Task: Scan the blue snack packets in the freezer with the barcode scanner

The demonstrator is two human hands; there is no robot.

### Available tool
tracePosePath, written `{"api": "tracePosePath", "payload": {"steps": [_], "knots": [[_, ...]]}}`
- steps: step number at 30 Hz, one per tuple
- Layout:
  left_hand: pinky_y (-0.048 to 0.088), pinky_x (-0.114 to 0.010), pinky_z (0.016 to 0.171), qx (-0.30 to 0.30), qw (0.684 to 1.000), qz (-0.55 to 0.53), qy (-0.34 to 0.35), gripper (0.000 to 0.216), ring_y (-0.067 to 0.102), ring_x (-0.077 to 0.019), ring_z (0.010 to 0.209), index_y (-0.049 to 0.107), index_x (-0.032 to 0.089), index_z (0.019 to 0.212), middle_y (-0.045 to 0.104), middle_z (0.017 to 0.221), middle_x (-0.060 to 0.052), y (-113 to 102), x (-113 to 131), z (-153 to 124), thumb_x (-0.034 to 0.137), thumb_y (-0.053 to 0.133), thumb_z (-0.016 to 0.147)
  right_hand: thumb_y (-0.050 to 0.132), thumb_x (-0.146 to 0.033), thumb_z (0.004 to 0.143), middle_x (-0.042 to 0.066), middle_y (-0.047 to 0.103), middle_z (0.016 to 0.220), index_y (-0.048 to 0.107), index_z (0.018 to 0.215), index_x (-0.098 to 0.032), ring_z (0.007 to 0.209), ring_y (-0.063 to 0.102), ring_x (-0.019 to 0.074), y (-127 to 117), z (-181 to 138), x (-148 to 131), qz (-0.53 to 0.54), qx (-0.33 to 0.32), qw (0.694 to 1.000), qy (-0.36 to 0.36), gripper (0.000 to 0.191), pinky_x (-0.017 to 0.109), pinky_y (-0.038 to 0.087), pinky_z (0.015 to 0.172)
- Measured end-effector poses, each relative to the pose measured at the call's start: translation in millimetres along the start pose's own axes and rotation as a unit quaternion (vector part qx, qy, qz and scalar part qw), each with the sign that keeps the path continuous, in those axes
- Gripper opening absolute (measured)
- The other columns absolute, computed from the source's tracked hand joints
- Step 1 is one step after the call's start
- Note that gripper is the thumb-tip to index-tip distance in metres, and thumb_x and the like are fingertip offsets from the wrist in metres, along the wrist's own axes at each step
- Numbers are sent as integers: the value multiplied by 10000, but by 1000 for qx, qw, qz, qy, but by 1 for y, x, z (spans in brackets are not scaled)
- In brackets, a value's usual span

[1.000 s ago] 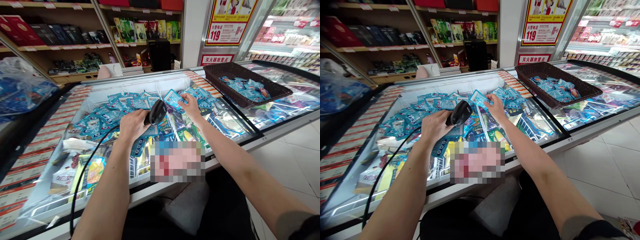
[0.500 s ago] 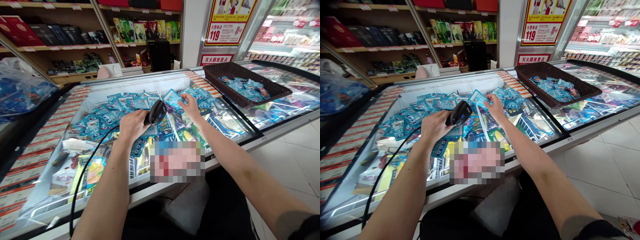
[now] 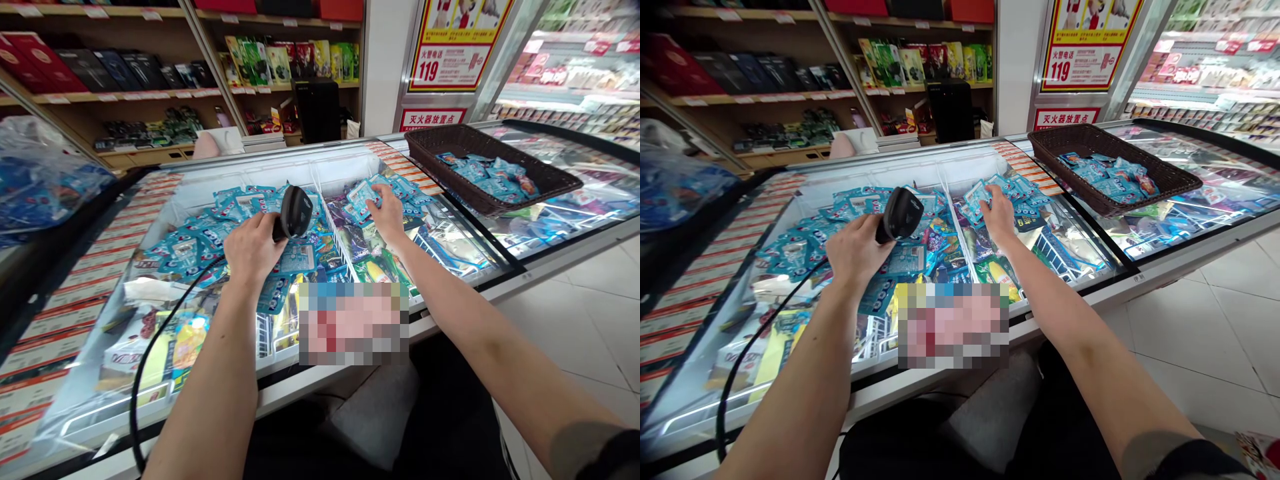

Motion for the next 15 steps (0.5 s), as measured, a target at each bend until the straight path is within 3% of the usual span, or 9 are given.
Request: {"api": "tracePosePath", "payload": {"steps": [6,11,15], "knots": [[395,-346,744,20,998,-9,-53,360,603,-280,995,589,227,1143,661,1058,-94,-3,-11,0,384,492,835,478,-397,913,146,481,1346,571,1256,-184,1240,399,351,-6,-9,-20,-149,-13,987,-56,415,540,312,1030],[398,-345,795,7,997,-16,-81,393,589,-281,1039,590,211,1166,654,1087,-103,-1,-15,1,398,482,838,398,-452,950,52,563,1327,642,1185,-266,1246,410,287,18,-24,-46,-183,-135,952,-204,386,560,152,1117],[402,-364,825,-3,994,-29,-104,422,572,-298,1069,580,208,1186,642,1127,-119,1,-21,0,422,485,836,397,-430,957,32,578,1332,661,1150,-269,1236,437,281,26,-24,-38,-203,-138,947,-205,365,619,75,1125]]}}
Point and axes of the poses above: each hand's wrist, its own z-axis towards the middle knuckle, its own y-axis out of the palm, x = y × z, the point moved 7 cm from there along z, towards the middle knuckle
